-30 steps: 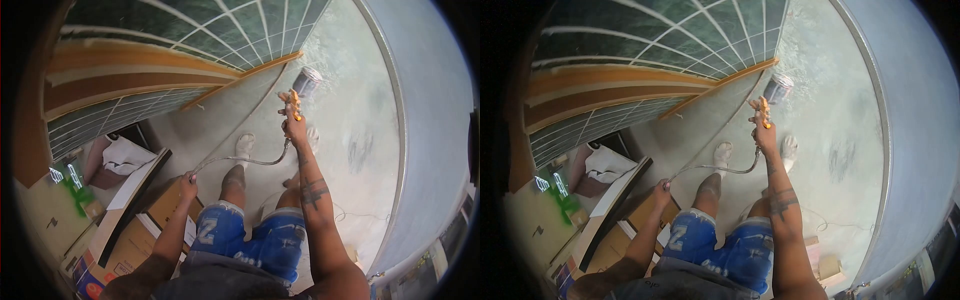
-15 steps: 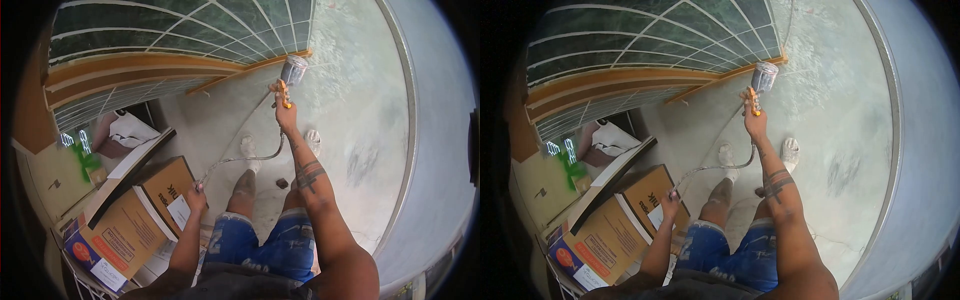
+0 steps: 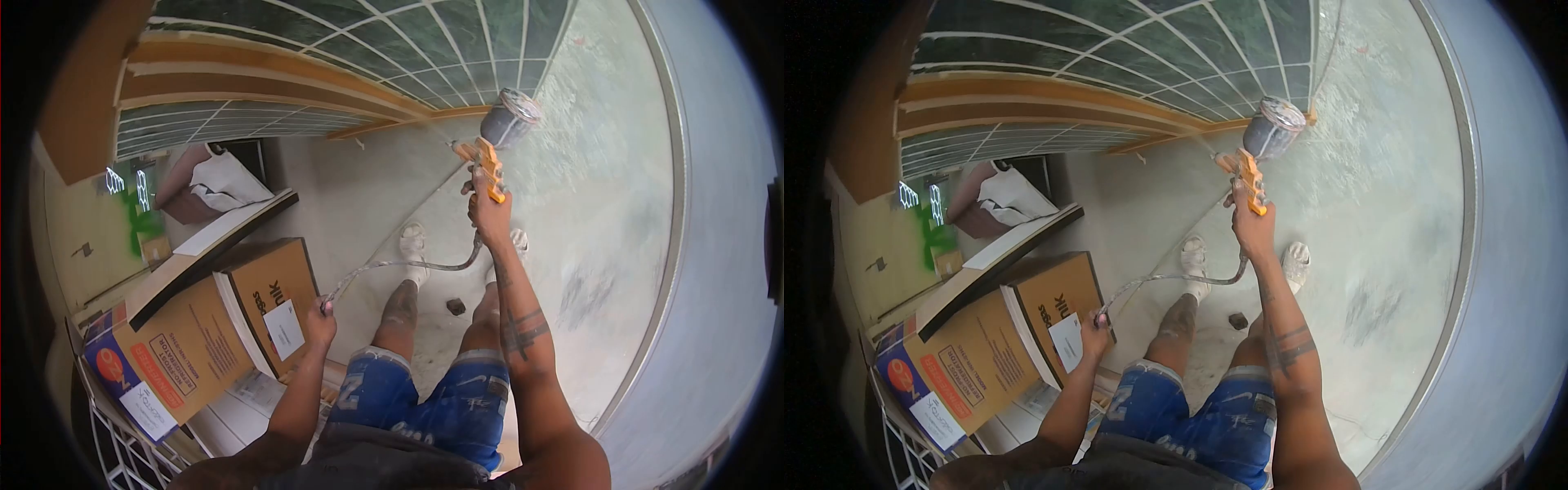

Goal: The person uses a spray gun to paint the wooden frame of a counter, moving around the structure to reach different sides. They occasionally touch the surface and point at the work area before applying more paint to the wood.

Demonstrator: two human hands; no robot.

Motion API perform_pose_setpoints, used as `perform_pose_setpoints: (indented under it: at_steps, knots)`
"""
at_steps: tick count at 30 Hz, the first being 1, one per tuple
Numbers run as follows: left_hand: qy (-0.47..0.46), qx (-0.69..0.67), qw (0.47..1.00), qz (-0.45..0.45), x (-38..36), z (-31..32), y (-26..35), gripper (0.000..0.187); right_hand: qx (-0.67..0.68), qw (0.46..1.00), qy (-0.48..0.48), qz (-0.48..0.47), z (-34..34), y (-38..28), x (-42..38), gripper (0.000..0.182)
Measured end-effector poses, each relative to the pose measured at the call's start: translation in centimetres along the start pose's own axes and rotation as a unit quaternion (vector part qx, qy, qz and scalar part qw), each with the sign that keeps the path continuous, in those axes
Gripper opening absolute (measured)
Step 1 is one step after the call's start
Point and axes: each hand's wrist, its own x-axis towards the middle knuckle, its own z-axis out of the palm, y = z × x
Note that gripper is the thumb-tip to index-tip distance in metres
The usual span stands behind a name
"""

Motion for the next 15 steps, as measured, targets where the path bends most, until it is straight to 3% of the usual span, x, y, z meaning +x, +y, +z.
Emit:
perform_pose_setpoints:
  at_steps: [2, 7, 15]
  knots:
    - [-0.019, 0.006, 0.999, -0.035, -0.4, -0.6, 0.4, 0.022, 0.017, 1.0, -0.01, -0.004, 0.2, -1.8, -2.0, 0.044]
    - [0.009, -0.011, 1.0, -0.015, -0.6, -0.3, -1.6, 0.02, 0.048, 0.998, -0.048, -0.016, 0.7, -6.5, -6.4, 0.028]
    - [0.033, 0.009, 0.999, -0.02, -2.4, -2.1, 1.1, 0.02, 0.098, 0.987, -0.107, -0.062, 1.5, -12.5, -11.7, 0.029]
